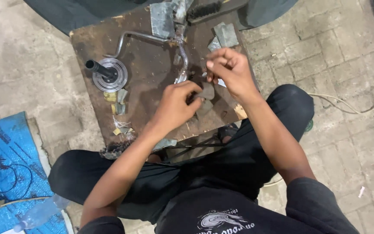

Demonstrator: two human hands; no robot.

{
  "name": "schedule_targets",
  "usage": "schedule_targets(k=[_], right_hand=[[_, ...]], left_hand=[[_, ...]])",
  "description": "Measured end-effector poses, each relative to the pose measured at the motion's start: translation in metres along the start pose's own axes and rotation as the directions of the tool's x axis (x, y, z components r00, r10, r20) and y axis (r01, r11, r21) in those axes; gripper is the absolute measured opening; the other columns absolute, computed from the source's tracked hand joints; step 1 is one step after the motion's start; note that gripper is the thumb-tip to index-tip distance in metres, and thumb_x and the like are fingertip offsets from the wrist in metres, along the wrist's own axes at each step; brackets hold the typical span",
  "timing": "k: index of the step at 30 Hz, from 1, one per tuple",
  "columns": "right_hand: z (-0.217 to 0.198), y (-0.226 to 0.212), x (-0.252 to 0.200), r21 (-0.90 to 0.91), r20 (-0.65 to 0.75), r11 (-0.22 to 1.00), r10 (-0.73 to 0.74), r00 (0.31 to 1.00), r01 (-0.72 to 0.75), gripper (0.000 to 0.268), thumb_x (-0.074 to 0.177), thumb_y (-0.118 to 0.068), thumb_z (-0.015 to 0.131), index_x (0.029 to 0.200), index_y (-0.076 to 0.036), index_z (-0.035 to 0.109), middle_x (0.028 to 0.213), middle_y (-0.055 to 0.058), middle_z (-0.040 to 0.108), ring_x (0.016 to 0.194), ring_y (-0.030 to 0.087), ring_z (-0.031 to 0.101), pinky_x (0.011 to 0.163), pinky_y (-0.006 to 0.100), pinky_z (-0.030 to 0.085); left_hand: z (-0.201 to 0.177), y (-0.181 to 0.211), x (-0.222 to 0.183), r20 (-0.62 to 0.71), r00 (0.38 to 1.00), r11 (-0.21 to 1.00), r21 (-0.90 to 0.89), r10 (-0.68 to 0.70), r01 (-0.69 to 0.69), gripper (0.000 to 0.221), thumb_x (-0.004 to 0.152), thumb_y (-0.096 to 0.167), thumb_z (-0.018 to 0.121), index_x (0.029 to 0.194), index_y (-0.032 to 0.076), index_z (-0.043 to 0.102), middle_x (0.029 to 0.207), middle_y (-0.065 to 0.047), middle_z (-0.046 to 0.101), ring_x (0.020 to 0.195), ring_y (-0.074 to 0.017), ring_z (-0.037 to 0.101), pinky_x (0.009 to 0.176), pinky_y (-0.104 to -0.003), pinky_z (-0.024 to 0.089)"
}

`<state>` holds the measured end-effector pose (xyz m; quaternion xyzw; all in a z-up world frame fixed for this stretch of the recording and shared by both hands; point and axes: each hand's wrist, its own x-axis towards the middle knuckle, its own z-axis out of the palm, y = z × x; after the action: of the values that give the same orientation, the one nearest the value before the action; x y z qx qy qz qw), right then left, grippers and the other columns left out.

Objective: Scraping and shaping a curved metal pipe using a small metal strip on a wooden block

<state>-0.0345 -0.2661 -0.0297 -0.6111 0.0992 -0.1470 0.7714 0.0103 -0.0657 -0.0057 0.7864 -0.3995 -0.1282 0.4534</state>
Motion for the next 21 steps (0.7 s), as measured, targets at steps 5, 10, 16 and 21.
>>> schedule_targets(k=[5,10,16,21], right_hand=[[0.005,0.002,0.001,-0.101,0.264,0.979,-0.146,0.953,0.178,0.014,0.091,-0.012,0.079,0.095,-0.003,0.069,0.107,0.015,0.069,0.093,0.021,0.065,0.079,0.033,0.052],[0.017,0.000,-0.004,-0.310,0.395,0.883,-0.218,0.893,0.353,0.014,0.091,-0.011,0.083,0.094,-0.002,0.073,0.112,0.018,0.069,0.106,0.030,0.066,0.092,0.038,0.050],[-0.002,0.028,0.002,-0.322,0.272,0.912,-0.169,0.947,0.255,0.009,0.098,0.003,0.071,0.106,0.001,0.066,0.079,0.010,0.072,0.074,0.012,0.065,0.071,0.028,0.052],[0.000,0.026,0.005,-0.398,0.187,0.892,-0.149,0.971,0.214,0.009,0.097,-0.001,0.073,0.102,0.000,0.066,0.072,0.006,0.070,0.064,0.008,0.064,0.060,0.022,0.051]], left_hand=[[0.000,-0.014,-0.007,-0.204,0.955,0.942,-0.300,-0.215,0.148,0.016,0.088,0.012,0.072,0.104,0.012,0.077,0.094,-0.007,0.078,0.096,-0.0179,0.071,0.080,-0.034,0.058],[0.002,-0.016,-0.009,-0.222,0.944,0.873,-0.473,-0.245,0.115,0.020,0.096,0.004,0.063,0.111,0.000,0.075,0.099,-0.019,0.078,0.103,-0.0181,0.068,0.086,-0.038,0.057],[0.011,-0.019,-0.014,-0.202,0.949,0.882,-0.453,-0.241,0.127,0.018,0.094,0.005,0.068,0.109,0.000,0.077,0.096,-0.015,0.079,0.102,-0.0122,0.064,0.084,-0.037,0.057],[0.015,-0.008,-0.016,-0.103,0.978,0.976,-0.101,0.183,-0.193,0.020,0.093,0.001,0.060,0.103,0.003,0.077,0.100,-0.015,0.077,0.095,-0.0367,0.073,0.081,-0.041,0.057]])
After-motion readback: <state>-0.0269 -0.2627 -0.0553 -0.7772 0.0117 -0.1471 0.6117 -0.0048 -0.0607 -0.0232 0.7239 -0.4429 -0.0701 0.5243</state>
